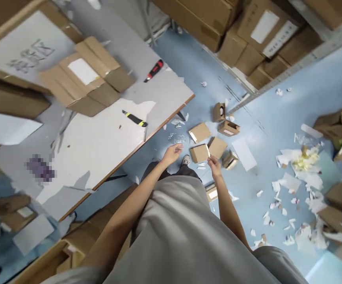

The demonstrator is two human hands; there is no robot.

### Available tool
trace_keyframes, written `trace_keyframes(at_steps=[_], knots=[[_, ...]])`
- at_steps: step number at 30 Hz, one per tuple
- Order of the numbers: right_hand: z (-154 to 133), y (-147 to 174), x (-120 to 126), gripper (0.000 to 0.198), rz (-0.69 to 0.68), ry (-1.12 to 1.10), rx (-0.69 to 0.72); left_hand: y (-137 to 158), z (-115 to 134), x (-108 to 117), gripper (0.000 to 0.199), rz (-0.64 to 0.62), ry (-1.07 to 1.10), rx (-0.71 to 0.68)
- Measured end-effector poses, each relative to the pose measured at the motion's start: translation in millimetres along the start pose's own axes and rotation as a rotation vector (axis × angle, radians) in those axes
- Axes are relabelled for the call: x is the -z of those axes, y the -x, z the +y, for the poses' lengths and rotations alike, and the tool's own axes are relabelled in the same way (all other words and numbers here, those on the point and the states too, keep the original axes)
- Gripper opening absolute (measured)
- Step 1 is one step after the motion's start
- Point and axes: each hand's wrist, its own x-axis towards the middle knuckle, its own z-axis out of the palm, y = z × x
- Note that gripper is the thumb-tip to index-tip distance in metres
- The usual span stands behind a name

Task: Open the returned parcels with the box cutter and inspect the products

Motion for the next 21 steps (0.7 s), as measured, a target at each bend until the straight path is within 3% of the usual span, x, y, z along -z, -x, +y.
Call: trace_keyframes(at_steps=[4,8,16,21], knots=[[-40.9,-12.1,-87.1,0.065,-0.247,0.071,0.077,44.5,-35.4,76.4,0.047,0.283,0.199,0.065],[-72.6,7.6,-181.9,0.058,-0.486,0.157,0.165,91.0,-67.5,140.0,0.06,0.503,0.464,0.107],[-103.8,81.7,-363.8,0.055,-0.786,0.335,0.35,145.8,-113.7,254.9,0.061,0.754,0.685,0.092],[-119.9,111.7,-444.5,0.056,-0.816,0.391,0.456,151.5,-130.3,322.7,0.061,0.807,0.712,0.087]])
